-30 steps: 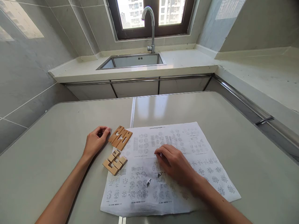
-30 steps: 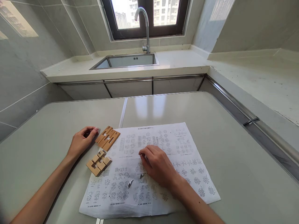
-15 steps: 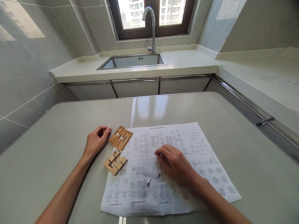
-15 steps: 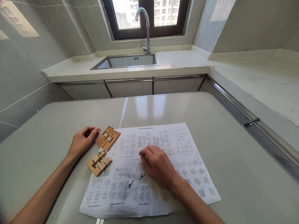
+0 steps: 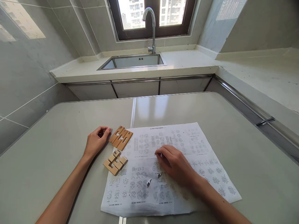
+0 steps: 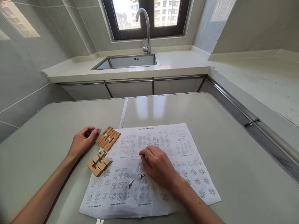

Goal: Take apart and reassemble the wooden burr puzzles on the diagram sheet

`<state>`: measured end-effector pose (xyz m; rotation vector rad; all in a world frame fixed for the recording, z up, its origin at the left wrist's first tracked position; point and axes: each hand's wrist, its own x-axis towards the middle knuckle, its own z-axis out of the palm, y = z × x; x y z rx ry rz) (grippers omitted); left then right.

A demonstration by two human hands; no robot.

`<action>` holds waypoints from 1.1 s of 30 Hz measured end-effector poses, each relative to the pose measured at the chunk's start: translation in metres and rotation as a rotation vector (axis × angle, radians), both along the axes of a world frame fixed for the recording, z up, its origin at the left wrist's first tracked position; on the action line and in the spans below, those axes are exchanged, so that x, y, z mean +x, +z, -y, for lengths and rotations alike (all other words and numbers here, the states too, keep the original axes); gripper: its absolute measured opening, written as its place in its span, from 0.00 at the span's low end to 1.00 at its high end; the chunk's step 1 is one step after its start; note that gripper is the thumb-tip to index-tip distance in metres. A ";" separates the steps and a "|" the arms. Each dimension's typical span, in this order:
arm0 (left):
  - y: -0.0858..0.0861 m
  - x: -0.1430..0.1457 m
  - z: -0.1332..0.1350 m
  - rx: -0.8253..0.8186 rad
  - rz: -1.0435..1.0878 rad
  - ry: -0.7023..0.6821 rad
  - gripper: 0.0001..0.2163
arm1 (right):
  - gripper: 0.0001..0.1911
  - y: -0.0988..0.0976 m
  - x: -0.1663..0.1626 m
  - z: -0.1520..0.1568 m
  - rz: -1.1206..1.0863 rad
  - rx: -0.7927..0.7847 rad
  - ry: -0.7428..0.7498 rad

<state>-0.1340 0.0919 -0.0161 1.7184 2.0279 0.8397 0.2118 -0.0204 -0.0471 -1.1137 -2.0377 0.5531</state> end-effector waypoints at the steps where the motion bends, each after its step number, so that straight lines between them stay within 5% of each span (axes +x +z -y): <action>1: 0.000 0.000 0.000 0.004 -0.002 -0.001 0.20 | 0.09 0.000 0.000 0.000 0.001 -0.002 -0.001; 10: 0.007 0.008 0.006 0.040 -0.063 -0.032 0.20 | 0.08 -0.002 -0.001 -0.002 -0.009 -0.005 -0.012; 15: 0.018 0.018 0.018 0.115 -0.311 -0.187 0.23 | 0.09 -0.003 -0.002 -0.002 -0.008 0.009 -0.018; 23: 0.034 0.023 0.024 0.024 -0.492 -0.320 0.28 | 0.09 -0.003 -0.002 -0.003 -0.024 0.020 -0.014; 33: 0.044 0.038 0.013 -0.100 -0.634 -0.283 0.28 | 0.09 -0.002 -0.001 -0.003 -0.009 0.023 -0.008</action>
